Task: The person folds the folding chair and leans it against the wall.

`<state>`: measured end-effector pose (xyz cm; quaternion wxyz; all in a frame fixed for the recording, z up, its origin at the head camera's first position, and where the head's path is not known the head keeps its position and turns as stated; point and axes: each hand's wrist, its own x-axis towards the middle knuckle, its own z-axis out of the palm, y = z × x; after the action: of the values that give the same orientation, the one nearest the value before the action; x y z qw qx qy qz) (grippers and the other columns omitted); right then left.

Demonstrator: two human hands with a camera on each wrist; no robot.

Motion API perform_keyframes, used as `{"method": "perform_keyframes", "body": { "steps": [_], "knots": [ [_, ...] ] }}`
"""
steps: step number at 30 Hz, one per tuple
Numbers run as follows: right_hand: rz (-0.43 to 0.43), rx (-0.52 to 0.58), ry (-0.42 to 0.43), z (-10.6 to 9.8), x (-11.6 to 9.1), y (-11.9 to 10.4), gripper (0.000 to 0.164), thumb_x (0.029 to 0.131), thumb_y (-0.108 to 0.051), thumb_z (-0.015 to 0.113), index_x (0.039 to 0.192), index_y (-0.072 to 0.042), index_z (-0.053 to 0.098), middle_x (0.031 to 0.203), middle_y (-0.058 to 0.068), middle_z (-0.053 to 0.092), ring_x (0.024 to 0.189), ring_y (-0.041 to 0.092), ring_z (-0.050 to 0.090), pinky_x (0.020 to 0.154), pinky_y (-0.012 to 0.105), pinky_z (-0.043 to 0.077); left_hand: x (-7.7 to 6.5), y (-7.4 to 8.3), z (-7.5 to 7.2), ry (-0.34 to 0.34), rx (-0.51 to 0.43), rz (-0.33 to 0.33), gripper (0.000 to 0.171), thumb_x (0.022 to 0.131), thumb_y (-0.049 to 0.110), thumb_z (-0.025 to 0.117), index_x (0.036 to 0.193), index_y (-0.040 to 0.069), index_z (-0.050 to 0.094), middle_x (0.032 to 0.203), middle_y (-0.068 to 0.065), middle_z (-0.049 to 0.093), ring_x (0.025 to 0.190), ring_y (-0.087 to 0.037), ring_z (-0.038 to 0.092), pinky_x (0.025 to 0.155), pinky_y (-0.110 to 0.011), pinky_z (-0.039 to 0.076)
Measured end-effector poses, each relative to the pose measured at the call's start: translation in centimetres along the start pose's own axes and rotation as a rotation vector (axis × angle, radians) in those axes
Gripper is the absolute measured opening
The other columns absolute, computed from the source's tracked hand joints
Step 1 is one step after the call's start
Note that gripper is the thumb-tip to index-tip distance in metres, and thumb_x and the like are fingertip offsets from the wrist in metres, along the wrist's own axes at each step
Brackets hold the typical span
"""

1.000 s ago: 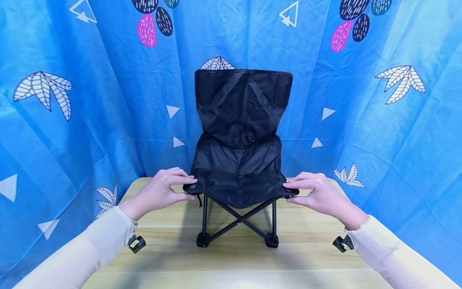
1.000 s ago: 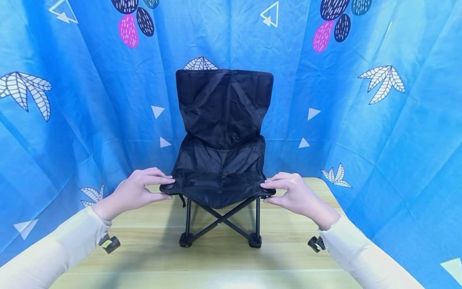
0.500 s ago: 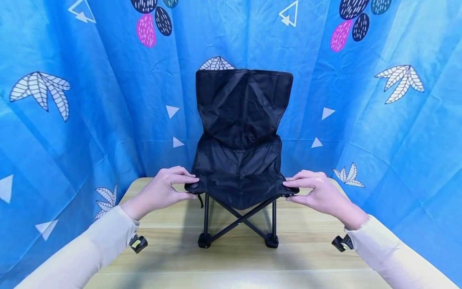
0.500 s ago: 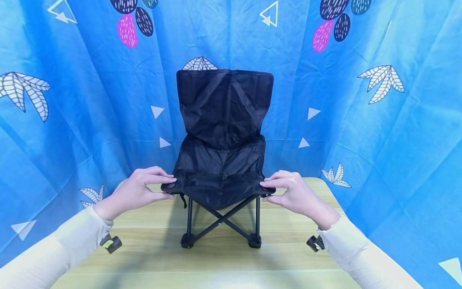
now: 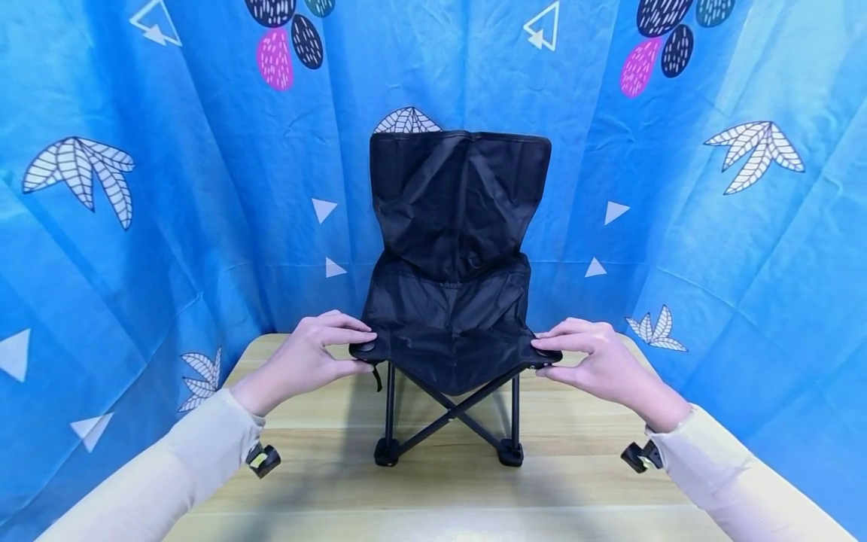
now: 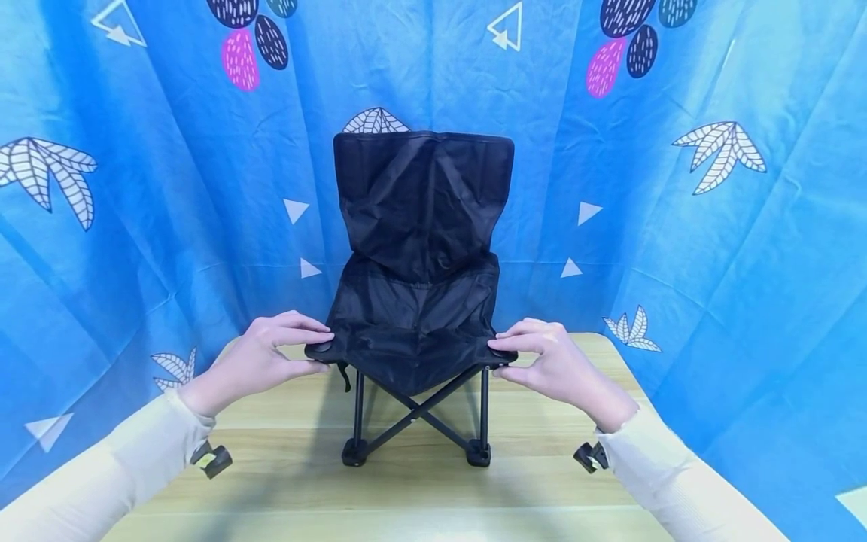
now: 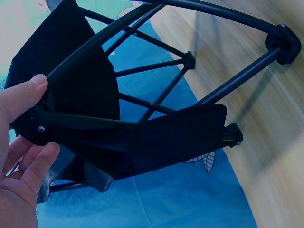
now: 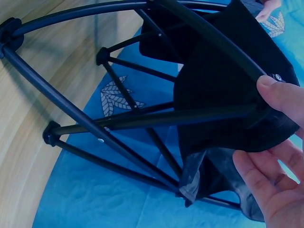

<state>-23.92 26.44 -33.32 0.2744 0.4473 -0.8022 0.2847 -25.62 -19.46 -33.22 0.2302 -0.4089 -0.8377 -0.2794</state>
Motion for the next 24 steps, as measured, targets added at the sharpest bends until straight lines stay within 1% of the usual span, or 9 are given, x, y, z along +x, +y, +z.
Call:
{"method": "perform_keyframes", "body": {
  "steps": [2, 6, 8, 15, 19, 24],
  "knots": [
    [-0.001, 0.002, 0.003, 0.0, 0.0, 0.0, 0.051, 0.062, 0.007, 0.099, 0.11, -0.005, 0.086, 0.101, 0.007, 0.082, 0.083, 0.018, 0.073, 0.071, 0.015, 0.056, 0.1, 0.1, 0.1, 0.001, -0.007, -0.003, 0.045, 0.071, 0.004, 0.101, 0.114, 0.008, 0.087, 0.11, -0.006, 0.082, 0.096, -0.024, 0.076, 0.073, -0.029, 0.065],
    [-0.003, -0.002, 0.007, -0.1, 0.1, 0.0, 0.05, 0.063, 0.007, 0.098, 0.11, -0.006, 0.086, 0.101, 0.006, 0.082, 0.084, 0.019, 0.073, 0.073, 0.015, 0.057, 0.2, 0.3, 0.2, 0.007, -0.031, -0.008, 0.045, 0.071, 0.001, 0.101, 0.113, 0.007, 0.086, 0.11, -0.008, 0.081, 0.093, -0.025, 0.077, 0.07, -0.02, 0.062],
    [-0.003, -0.004, 0.007, -0.1, 0.2, 0.0, 0.05, 0.063, 0.007, 0.098, 0.11, -0.006, 0.086, 0.101, 0.006, 0.082, 0.084, 0.019, 0.073, 0.073, 0.015, 0.057, 0.3, 0.4, 0.2, 0.009, -0.044, -0.009, 0.045, 0.071, 0.0, 0.1, 0.113, 0.006, 0.086, 0.11, -0.009, 0.081, 0.092, -0.025, 0.078, 0.068, -0.017, 0.061],
    [0.009, -0.018, -0.003, -0.3, 0.3, -0.3, 0.05, 0.064, 0.005, 0.099, 0.11, -0.007, 0.087, 0.102, 0.006, 0.082, 0.085, 0.019, 0.074, 0.073, 0.015, 0.057, 0.5, 0.8, 0.1, 0.011, -0.035, -0.003, 0.045, 0.072, 0.001, 0.1, 0.114, 0.005, 0.086, 0.109, -0.009, 0.081, 0.091, -0.025, 0.077, 0.066, -0.017, 0.06],
    [0.014, -0.018, -0.014, -0.3, 0.4, -0.4, 0.05, 0.065, 0.005, 0.099, 0.111, -0.007, 0.086, 0.102, 0.006, 0.082, 0.085, 0.018, 0.073, 0.071, 0.015, 0.056, 0.6, 1.0, 0.1, 0.008, -0.037, -0.008, 0.045, 0.072, 0.0, 0.1, 0.114, 0.005, 0.086, 0.11, -0.01, 0.08, 0.092, -0.026, 0.076, 0.061, -0.018, 0.059],
    [0.008, -0.013, -0.005, -0.4, 0.7, -0.5, 0.05, 0.064, 0.006, 0.099, 0.111, -0.007, 0.086, 0.102, 0.006, 0.082, 0.084, 0.018, 0.073, 0.069, 0.015, 0.056, 0.9, 1.1, 0.0, 0.014, -0.042, 0.004, 0.044, 0.072, -0.001, 0.099, 0.114, 0.004, 0.086, 0.111, -0.012, 0.08, 0.094, -0.028, 0.076, 0.058, -0.019, 0.057]
  ]
}}
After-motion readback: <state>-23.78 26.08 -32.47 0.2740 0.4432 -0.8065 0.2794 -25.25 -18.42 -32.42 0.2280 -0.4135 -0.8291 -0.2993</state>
